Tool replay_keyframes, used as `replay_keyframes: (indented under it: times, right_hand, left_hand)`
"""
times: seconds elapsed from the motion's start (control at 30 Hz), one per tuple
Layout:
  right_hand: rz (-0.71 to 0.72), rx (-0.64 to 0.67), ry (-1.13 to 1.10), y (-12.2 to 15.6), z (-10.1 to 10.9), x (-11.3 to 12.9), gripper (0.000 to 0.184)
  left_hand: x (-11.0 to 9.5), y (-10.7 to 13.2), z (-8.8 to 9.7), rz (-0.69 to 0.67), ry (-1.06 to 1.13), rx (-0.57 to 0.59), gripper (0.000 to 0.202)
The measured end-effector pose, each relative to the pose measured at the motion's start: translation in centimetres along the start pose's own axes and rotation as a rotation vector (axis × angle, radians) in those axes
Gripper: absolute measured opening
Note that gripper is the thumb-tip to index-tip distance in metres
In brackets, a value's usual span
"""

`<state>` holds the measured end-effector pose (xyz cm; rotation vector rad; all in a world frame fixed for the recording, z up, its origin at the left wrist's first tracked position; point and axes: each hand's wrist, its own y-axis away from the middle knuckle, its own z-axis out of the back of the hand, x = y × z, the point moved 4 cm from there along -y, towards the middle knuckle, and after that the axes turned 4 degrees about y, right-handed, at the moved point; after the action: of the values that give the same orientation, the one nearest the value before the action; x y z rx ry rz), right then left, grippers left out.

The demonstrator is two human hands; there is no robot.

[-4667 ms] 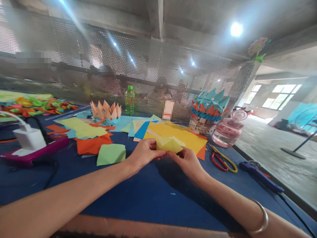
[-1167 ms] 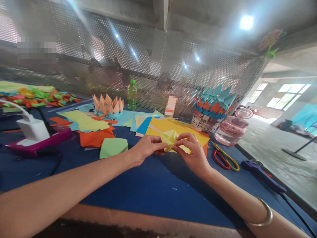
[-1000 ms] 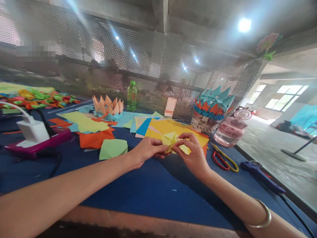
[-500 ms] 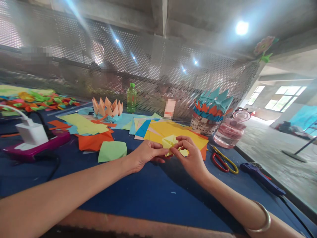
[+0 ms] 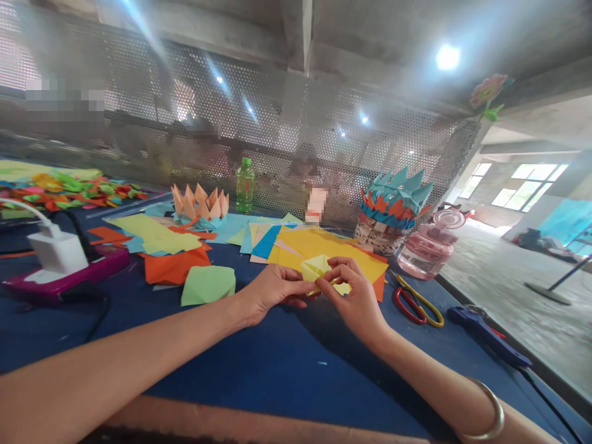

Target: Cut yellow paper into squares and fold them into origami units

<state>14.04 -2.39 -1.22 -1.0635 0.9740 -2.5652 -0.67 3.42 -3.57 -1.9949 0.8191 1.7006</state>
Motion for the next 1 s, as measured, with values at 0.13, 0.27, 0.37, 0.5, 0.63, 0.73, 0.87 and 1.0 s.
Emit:
replay_keyframes:
  times: [0.13, 0.27, 0.37, 0.5, 0.63, 0.73, 0.87, 1.0]
  right_hand:
    - [-0.004, 0.007, -0.001, 0.1, -0.1, 0.1, 0.018]
    - [-0.09, -0.031, -0.072, 0.2, -0.3, -0.3, 0.021]
    - [-0.249, -0.021, -0.175, 0.3, -0.6, -1.1, 0.042]
    - [-0.333, 0.203, -0.29, 0.2, -1.4, -1.1, 0.032]
    - [-0.345, 0.241, -0.301, 0.2, -1.4, -0.8, 0.035]
    - [-0.358, 0.228, -0.305, 0.3, -1.4, -0.7, 0.037]
    - [-0.38, 0.215, -0.31, 0.4, -1.4, -1.0, 0.039]
    - [-0.406, 0.207, -0.325, 0.4, -1.4, -1.5, 0.042]
  left_hand:
    - [-0.2, 0.1, -0.1, -0.006, 0.008, -0.023, 0.022]
    - [-0.4, 0.2, -0.2, -0.011, 0.011, -0.064, 0.019]
    - [-0.5, 0.3, -0.2, -0.012, 0.009, -0.077, 0.017]
    - [-0.7, 0.3, -0.3, -0.015, 0.01, -0.081, 0.018]
    - [-0.6, 0.3, -0.2, -0.007, 0.009, -0.082, 0.023]
    - [-0.5, 0.2, -0.1, 0.0, 0.008, -0.08, 0.025]
    - [-0.4, 0.1, -0.1, 0.019, 0.012, -0.073, 0.026]
    - [-0.3, 0.1, -0.1, 0.048, 0.007, -0.059, 0.027]
